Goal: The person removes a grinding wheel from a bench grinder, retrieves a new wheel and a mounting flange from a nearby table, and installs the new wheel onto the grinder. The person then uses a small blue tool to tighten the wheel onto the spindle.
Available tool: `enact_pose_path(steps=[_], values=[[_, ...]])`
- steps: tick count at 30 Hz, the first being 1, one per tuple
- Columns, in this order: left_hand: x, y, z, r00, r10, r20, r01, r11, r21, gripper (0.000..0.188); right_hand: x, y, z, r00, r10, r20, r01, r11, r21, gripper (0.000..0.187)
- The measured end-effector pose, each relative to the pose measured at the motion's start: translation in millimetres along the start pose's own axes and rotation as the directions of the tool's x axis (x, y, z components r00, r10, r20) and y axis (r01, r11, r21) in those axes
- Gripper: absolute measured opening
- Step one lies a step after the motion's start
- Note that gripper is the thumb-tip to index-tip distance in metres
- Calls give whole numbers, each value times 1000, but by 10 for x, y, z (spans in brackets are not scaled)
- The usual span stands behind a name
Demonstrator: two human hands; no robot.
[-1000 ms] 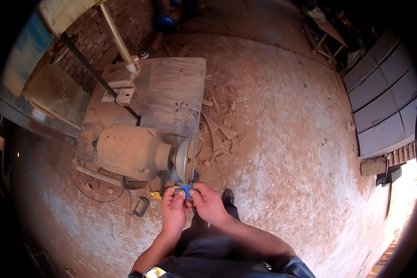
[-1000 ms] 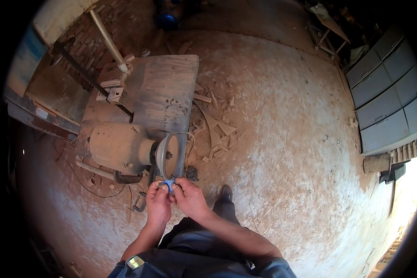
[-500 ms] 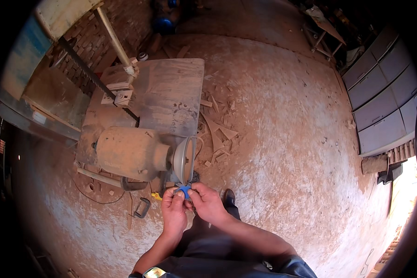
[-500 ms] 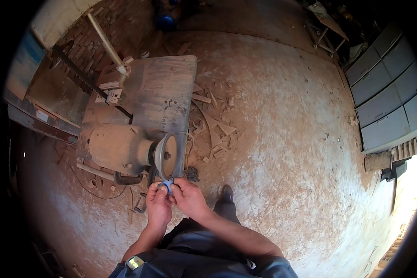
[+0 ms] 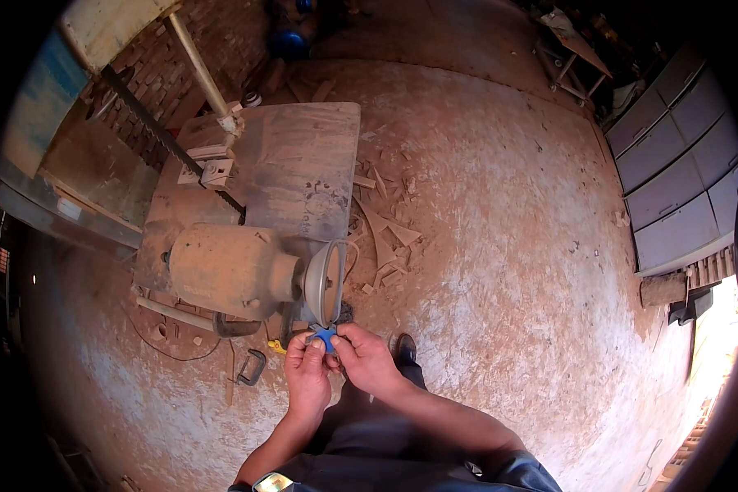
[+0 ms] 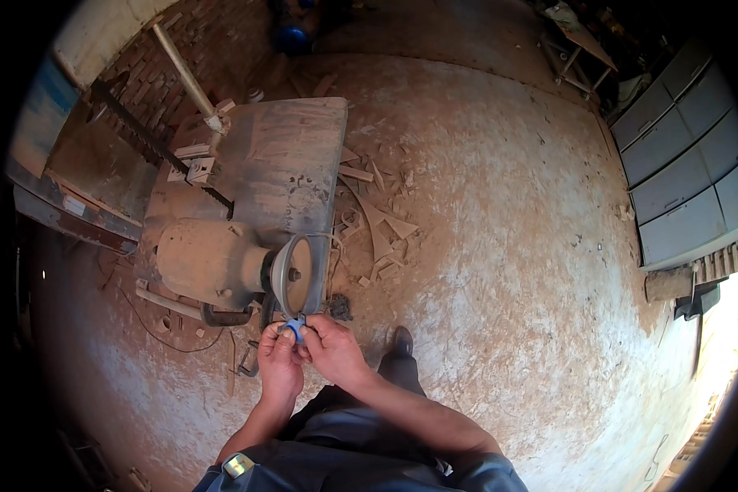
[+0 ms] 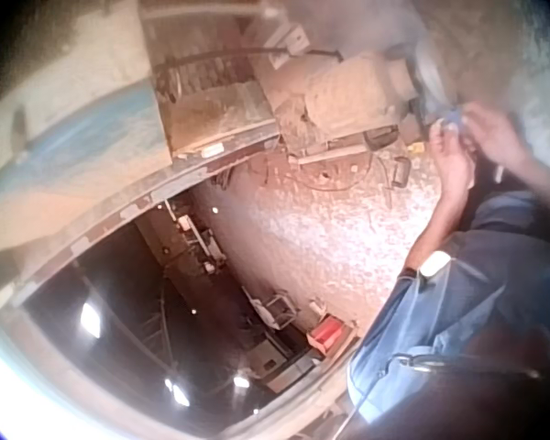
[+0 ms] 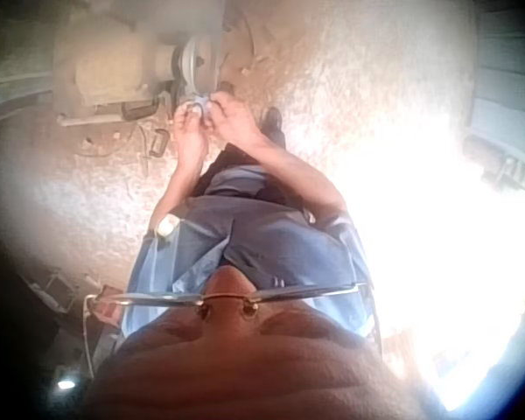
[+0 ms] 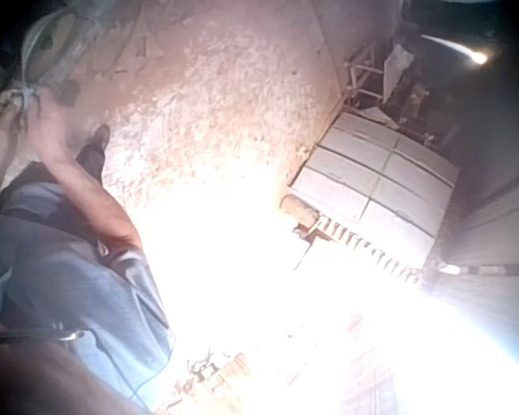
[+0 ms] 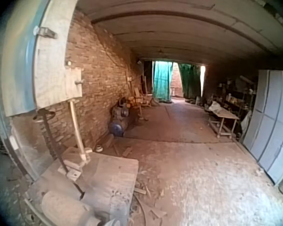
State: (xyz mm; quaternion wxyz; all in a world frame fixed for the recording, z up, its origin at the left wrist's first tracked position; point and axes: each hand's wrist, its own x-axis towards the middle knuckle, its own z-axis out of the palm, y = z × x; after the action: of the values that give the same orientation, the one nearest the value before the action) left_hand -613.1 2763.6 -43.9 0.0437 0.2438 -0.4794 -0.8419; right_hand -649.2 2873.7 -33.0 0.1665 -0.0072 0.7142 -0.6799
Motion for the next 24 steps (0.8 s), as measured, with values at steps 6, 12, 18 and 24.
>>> enact_pose_path(steps=[6,12,18,24], values=[[-5,-15,-18,1000,-4,4,4,1000,1,10,-3,26,-3,1000,-25,-4,26,999,23,12],[20,-31,-27,1000,-2,5,2,1000,6,10,17,-9,-7,1000,-25,-15,25,1000,-6,12],[33,-18,7,1000,3,-12,-3,1000,7,9,33,-50,-26,1000,22,7,-23,1000,21,13],[28,-44,-25,1000,13,1,-13,1000,5,9,32,-8,-17,1000,-4,12,4,1000,-1,12]])
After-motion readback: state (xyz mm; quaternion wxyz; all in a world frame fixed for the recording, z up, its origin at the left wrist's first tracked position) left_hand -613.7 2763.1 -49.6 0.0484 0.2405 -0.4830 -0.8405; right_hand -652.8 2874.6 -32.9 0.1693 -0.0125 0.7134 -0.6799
